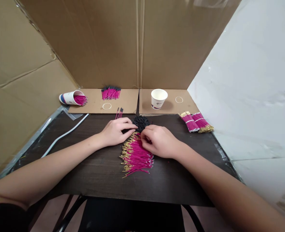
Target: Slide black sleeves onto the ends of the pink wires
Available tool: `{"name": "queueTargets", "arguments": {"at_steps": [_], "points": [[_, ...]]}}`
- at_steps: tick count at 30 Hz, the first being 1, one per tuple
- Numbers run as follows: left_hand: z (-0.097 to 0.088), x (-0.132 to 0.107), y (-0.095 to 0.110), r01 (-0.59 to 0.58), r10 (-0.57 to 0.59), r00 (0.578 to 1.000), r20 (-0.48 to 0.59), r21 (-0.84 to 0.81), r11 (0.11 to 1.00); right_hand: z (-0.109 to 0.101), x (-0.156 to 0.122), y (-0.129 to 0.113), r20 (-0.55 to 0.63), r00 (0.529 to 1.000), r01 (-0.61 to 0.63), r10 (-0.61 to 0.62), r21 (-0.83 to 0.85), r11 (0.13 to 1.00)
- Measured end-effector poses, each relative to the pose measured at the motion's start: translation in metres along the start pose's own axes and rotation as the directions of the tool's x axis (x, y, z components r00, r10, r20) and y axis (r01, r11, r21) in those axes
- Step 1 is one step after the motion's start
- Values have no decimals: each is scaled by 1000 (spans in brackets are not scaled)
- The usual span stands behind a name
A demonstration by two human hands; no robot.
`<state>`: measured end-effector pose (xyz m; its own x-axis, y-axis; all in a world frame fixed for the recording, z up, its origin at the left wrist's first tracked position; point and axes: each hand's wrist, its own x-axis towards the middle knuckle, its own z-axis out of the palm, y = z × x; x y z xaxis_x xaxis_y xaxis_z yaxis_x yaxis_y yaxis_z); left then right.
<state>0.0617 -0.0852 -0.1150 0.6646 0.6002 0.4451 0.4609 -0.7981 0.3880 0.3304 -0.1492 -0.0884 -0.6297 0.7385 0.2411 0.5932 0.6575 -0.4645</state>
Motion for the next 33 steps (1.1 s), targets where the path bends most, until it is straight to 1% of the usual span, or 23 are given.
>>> {"name": "queueTargets", "arguments": {"at_steps": [3, 7, 11, 13, 15, 18, 20, 23, 28, 33], "points": [[0, 1, 0, -1, 2, 1000, 3, -10, 1000, 0, 0, 2, 23, 1000, -3, 3, -3, 1000], [-1, 2, 0, 8, -8, 1000, 4, -35, 999, 2, -1, 7, 14, 1000, 10, -10, 0, 1000], [-1, 2, 3, 6, -9, 1000, -22, -118, 993, 5, -1, 9, 1, 1000, 30, -30, -5, 1000], [-1, 2, 6, 44, -53, 998, -42, -178, 983, 4, -1, 8, -2, 999, 33, -33, -9, 999], [-1, 2, 10, 130, -145, 988, -44, -241, 962, 3, 0, 6, -31, 999, 36, -36, -4, 999], [0, 4, 14, 264, -288, 958, -5, -383, 885, 2, 0, 6, -145, 989, 10, -10, 3, 1000], [2, 5, 15, 312, -343, 939, 25, -481, 819, 2, 0, 8, -226, 973, -46, 48, 14, 999], [4, 6, 13, 341, -376, 925, 51, -549, 763, 5, 0, 10, -275, 954, -106, 116, 51, 993], [6, 7, 12, 350, -381, 922, 61, -548, 760, 10, 3, 12, -302, 950, -67, 85, 66, 996], [5, 7, 12, 360, -388, 919, 71, -550, 753, 12, 3, 13, -297, 951, -73, 89, 65, 995]]}}
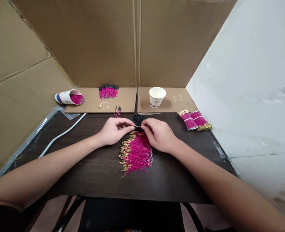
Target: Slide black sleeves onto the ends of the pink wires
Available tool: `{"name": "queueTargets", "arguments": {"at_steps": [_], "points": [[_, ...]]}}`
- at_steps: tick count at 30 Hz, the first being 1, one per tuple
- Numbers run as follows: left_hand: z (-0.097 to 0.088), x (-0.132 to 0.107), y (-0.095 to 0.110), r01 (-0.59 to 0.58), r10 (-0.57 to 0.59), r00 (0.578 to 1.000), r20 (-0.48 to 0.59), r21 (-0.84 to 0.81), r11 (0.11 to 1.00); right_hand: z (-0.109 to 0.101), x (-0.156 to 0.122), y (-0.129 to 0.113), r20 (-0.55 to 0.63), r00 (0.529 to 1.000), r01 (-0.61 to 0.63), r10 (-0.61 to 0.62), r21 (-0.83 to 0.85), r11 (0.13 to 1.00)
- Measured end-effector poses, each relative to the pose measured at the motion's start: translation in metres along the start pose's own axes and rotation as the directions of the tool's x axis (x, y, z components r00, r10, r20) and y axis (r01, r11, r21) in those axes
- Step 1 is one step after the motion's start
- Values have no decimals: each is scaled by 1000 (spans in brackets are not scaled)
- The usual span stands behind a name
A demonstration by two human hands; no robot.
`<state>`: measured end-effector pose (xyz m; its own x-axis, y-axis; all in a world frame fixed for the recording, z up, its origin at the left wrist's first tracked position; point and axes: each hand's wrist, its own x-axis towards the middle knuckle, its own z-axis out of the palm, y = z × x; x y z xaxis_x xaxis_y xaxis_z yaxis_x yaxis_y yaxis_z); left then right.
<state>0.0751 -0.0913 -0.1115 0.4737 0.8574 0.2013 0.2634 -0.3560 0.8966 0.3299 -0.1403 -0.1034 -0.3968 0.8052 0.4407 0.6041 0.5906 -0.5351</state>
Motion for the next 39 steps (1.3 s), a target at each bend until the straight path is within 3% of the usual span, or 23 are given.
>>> {"name": "queueTargets", "arguments": {"at_steps": [11, 19, 26, 39], "points": [[-1, -2, 4, -25, 24, 999, 25, 23, 999, 0, 0, 0, 20, 1000, 18, -18, -3, 1000], [0, -3, 7, -55, 54, 998, 28, 43, 998, 0, -1, -4, 18, 1000, 5, -6, 85, 996], [0, -3, 6, -65, 64, 998, 23, 50, 997, 1, 2, -4, -17, 997, 74, -73, 38, 997], [0, -4, 7, -108, 106, 994, 34, 71, 992, 3, 1, -4, -13, 997, 77, -76, 66, 995]]}}
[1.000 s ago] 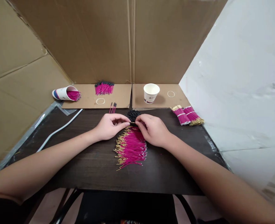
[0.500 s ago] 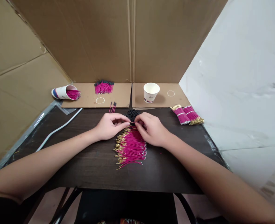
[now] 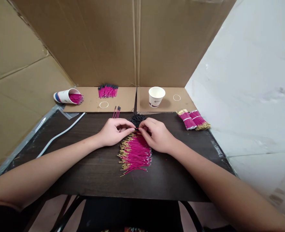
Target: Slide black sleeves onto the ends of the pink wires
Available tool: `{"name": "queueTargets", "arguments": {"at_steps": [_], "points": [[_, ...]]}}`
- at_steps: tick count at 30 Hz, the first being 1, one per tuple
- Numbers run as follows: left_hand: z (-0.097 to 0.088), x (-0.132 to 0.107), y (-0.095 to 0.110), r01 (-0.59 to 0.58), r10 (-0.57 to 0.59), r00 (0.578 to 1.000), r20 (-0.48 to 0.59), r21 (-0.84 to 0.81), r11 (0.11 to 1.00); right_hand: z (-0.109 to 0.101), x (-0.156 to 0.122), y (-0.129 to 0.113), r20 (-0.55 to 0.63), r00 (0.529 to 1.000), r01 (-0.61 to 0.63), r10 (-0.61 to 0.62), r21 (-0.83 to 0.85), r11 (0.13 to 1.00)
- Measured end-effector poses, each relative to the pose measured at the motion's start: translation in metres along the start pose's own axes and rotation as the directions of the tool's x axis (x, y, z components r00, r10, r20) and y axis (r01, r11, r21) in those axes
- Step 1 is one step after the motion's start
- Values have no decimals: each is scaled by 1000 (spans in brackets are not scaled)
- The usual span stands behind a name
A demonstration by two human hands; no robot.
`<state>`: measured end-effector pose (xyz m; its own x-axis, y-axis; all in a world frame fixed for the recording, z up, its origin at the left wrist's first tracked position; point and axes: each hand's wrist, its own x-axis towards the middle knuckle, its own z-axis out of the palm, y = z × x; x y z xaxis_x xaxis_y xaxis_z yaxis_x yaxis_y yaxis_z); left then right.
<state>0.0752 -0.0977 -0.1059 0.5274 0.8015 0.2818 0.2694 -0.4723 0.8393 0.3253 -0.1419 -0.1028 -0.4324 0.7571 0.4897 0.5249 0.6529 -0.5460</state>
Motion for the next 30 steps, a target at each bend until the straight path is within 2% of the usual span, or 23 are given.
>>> {"name": "queueTargets", "arguments": {"at_steps": [22, 30], "points": [[-1, 0, 0, -15, 15, 1000, 14, 4, 1000, 3, -1, 2, -25, 997, 68, -68, 6, 998], [0, 0, -1, -37, 37, 999, 10, 9, 999, 3, -1, 3, -6, 999, 48, -48, 1, 999]]}}
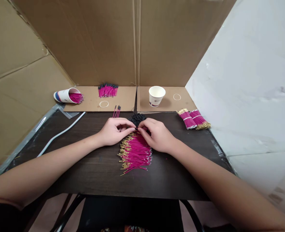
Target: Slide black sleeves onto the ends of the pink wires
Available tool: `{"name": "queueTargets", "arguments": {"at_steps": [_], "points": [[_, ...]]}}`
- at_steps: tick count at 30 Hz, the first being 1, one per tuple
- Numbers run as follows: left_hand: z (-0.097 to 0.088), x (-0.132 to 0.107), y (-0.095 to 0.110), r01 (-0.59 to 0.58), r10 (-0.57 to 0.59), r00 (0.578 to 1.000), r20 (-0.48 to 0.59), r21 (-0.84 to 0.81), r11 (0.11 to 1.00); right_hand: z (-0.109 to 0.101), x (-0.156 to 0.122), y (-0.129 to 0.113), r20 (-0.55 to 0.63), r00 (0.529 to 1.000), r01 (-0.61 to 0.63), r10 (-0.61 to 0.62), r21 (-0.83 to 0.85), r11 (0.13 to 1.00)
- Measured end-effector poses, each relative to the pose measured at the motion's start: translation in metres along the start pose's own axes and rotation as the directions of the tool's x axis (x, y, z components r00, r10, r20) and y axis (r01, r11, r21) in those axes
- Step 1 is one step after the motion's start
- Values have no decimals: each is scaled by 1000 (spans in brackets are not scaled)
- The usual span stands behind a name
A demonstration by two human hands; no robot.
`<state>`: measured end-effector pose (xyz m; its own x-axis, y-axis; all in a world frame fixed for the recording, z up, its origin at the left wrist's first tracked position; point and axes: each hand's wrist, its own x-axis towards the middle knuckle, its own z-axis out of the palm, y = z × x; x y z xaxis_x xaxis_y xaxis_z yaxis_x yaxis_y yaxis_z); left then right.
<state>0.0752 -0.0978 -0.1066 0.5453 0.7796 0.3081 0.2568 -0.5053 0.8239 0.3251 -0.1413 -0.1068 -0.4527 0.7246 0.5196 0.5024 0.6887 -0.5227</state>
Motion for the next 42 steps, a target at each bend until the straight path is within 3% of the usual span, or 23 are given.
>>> {"name": "queueTargets", "arguments": {"at_steps": [16, 32, 35, 38, 42], "points": [[-3, 1, -2, 51, -49, 995, -86, 15, 999, -8, 1, -2, -21, 999, -44, 43, -73, 996], [-4, 1, -3, 76, -82, 990, -115, -57, 995, -7, 0, -3, -38, 991, -131, 131, -16, 991], [-4, 3, -1, 137, -161, 980, -112, -200, 970, -3, 2, -3, -74, 941, -307, 329, 216, 927], [-3, 6, 2, 197, -238, 968, -74, -358, 913, 0, 6, -3, -45, 857, -432, 513, 481, 763], [-2, 7, 9, 262, -299, 954, -20, -429, 864, 2, 9, -7, 9, 818, -470, 575, 586, 660]]}}
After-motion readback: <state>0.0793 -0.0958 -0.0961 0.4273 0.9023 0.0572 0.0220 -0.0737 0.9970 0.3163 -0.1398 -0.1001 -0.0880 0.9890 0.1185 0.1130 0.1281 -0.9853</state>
